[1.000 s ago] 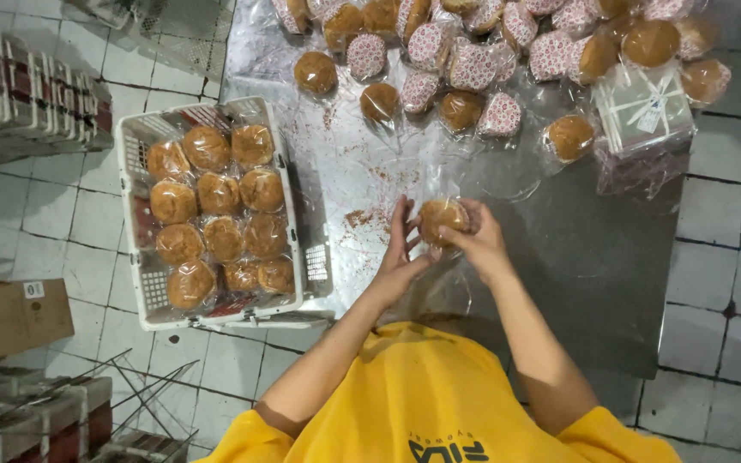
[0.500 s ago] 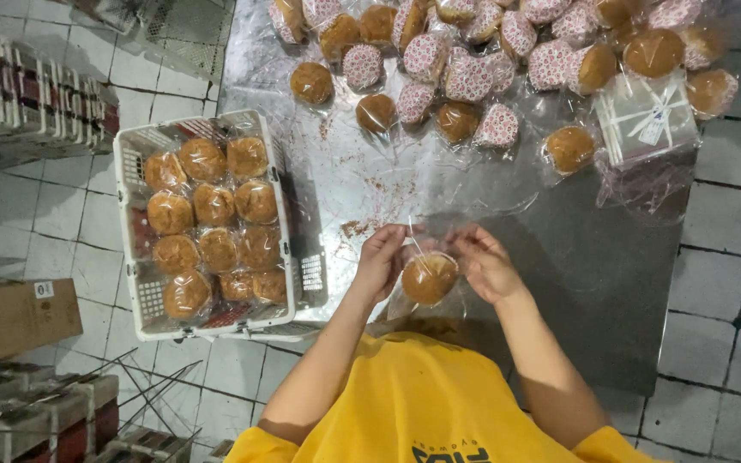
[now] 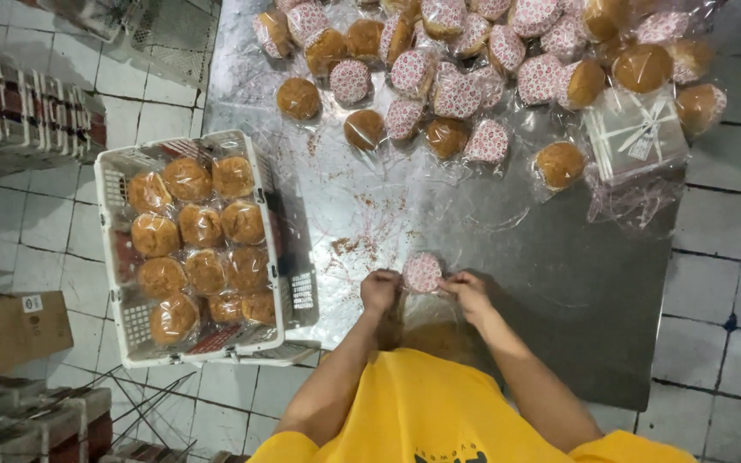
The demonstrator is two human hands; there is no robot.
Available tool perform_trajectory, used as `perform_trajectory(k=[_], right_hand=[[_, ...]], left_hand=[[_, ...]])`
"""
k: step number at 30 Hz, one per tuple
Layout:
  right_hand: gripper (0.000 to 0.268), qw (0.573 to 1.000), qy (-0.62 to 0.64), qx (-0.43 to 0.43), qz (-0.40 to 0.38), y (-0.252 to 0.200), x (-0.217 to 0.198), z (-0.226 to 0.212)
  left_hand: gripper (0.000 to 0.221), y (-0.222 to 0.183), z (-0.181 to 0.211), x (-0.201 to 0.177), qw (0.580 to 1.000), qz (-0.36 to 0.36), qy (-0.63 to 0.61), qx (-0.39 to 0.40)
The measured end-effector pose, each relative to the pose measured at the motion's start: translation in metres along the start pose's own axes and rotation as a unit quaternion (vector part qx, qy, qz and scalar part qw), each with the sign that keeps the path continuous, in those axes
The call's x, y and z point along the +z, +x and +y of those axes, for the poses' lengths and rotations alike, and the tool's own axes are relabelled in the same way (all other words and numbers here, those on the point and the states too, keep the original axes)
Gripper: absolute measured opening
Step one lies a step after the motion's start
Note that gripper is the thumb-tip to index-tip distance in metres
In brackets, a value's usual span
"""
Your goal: The person places individual bread rolls into plastic bags and then transfers the bagged rolls into a white plastic crate.
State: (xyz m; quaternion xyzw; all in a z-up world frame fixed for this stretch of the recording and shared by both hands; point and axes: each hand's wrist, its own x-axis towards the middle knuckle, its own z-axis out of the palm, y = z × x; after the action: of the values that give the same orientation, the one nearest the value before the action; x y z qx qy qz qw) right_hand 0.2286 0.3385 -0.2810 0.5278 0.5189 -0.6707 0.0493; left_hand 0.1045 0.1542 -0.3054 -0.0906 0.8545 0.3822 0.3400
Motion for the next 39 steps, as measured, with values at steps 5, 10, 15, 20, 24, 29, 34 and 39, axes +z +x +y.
perform_trajectory(k=[5,10,15,20,24,29,34,39], right_hand=[[0.042,0.968,0.206,0.080,-0.115,-0.029,0.013,-0.023],[0.024,0.947,-0.211,-0.243,-0.014,0.042,-0.011,-0.151],[0.074,0.785,-0.430,-0.402,0.195,0.106,-0.026,-0.264],[0.072,0.925,-0.282,-0.245,0.071,0.199,-0.041,-0.242],[0.014,0.999,-0.012,-0.037,-0.020,0.084,-0.027,-0.209],[0.020,0.947,0.201,-0.036,-0.246,-0.033,0.023,-0.126],[0.092,0.927,-0.264,-0.266,0.013,-0.033,0.088,-0.051],[0.053,0.766,-0.488,-0.417,0.015,-0.085,0.149,-0.056]], left_hand=[[0.083,-0.066,0.080,-0.035,0.806,-0.212,-0.487,-0.262],[0.046,-0.070,0.130,-0.096,0.752,-0.251,-0.582,-0.179],[0.033,-0.120,0.181,-0.183,0.699,-0.225,-0.659,-0.162],[0.062,-0.104,0.081,-0.217,0.612,-0.378,-0.694,0.029],[0.078,-0.116,0.050,-0.285,0.882,-0.145,-0.421,0.156],[0.073,-0.127,0.050,-0.381,0.966,0.102,0.221,0.089],[0.084,-0.107,0.018,-0.393,0.909,0.036,0.401,0.104],[0.084,-0.081,-0.011,-0.391,0.919,-0.019,0.367,0.144]])
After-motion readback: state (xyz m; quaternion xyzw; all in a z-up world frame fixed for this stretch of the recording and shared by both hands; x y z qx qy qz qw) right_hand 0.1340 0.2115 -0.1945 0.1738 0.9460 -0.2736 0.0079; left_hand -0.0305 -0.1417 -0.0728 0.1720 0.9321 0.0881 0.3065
